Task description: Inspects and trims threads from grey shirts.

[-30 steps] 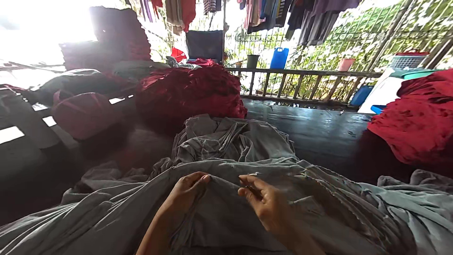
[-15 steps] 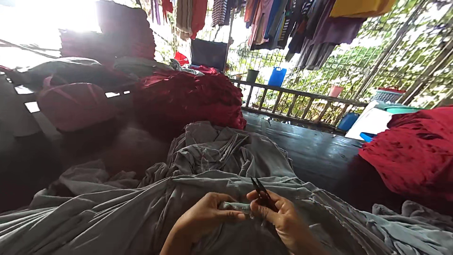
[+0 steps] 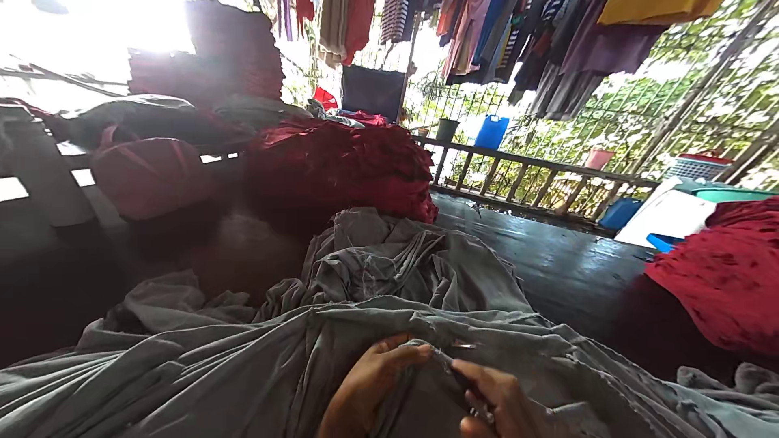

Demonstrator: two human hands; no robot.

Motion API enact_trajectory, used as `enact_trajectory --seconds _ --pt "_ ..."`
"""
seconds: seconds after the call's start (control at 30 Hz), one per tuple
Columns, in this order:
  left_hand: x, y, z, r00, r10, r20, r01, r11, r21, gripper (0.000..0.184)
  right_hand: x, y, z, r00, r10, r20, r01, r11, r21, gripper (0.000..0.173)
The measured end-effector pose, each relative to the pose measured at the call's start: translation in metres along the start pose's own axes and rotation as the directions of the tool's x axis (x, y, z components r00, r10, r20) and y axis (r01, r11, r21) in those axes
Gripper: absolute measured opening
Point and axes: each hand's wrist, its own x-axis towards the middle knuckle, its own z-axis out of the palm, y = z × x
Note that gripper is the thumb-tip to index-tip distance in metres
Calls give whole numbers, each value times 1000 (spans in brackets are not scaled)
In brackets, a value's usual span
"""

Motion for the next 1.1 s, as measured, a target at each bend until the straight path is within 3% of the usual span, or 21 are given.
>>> enact_trajectory --seconds 0.13,0.27,0.53,0.77,1.1 --pt "-1 0 2 1000 -11 -4 10 999 -34 31 -15 -4 9 997 7 71 -6 1000 -14 33" --pt "-2 0 3 1000 9 -13 -10 999 -47 33 -20 14 10 992 102 -69 -109 989 -103 35" --pt "-3 0 0 1000 -4 -12 3 998 -70 35 -21 24 6 997 27 -69 -42 972 -231 31" --pt "-3 -3 -2 999 14 40 -11 996 -89 34 -20 28 2 994 109 -28 -111 991 -70 36" --pt "0 -6 -5 996 47 80 -40 996 -83 33 -19 30 -1 994 110 -8 -110 994 -8 36"
